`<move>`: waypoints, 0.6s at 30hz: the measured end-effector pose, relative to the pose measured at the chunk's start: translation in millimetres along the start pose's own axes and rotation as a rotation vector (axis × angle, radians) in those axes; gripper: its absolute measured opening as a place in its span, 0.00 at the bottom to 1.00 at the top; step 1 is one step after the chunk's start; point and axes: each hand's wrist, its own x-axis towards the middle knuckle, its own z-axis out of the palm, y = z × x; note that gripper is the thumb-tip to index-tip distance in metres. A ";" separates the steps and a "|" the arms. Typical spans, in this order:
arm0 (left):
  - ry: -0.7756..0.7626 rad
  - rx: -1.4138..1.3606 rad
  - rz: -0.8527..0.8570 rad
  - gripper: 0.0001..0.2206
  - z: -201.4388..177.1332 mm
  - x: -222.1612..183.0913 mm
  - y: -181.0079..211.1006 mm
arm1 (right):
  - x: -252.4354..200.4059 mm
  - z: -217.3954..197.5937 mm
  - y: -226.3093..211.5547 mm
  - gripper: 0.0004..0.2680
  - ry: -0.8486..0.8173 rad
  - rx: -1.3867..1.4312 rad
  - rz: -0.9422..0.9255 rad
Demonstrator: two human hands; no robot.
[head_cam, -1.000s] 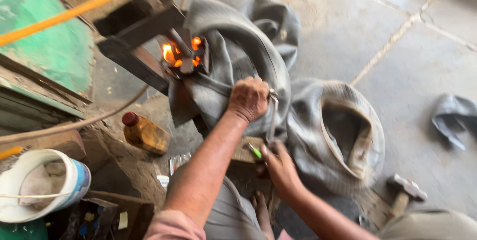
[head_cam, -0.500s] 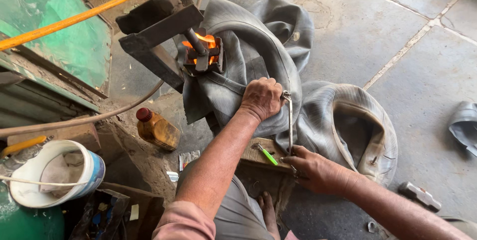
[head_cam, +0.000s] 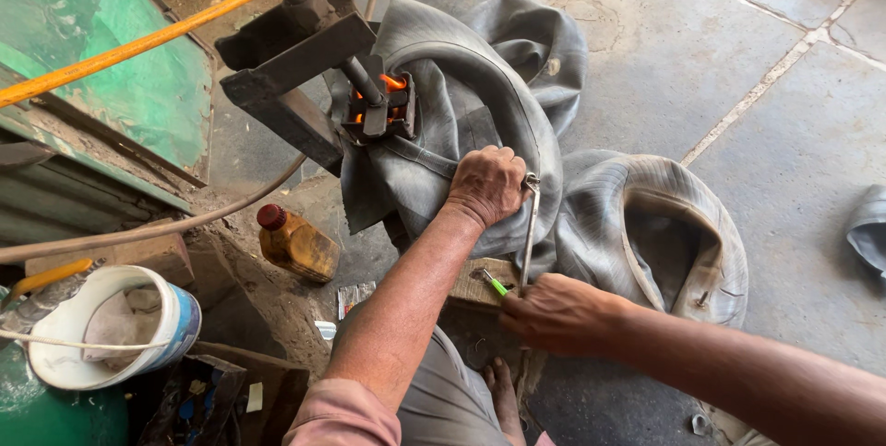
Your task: The person uses a vulcanizing press and various tools to repair a punctured rubber inner tube by applying patches and heating them.
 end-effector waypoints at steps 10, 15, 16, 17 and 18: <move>0.028 0.035 0.046 0.15 4.1 0.4 -1.7 | 28.9 -0.3 1.0 0.08 -0.137 -0.138 -0.018; 0.010 0.051 0.068 0.16 7.9 -2.4 -2.2 | 49.2 -34.2 8.2 0.12 -0.198 -0.063 -0.089; 0.012 0.051 0.068 0.15 8.2 -3.1 -2.4 | 52.3 -45.0 12.6 0.14 -0.203 0.059 -0.065; 0.016 0.050 0.068 0.15 8.9 -3.1 -2.5 | 52.2 -53.5 16.7 0.16 -0.209 0.181 -0.041; 0.019 0.049 0.068 0.15 9.6 -2.8 -3.0 | 51.7 -60.2 20.6 0.15 -0.008 0.249 -0.132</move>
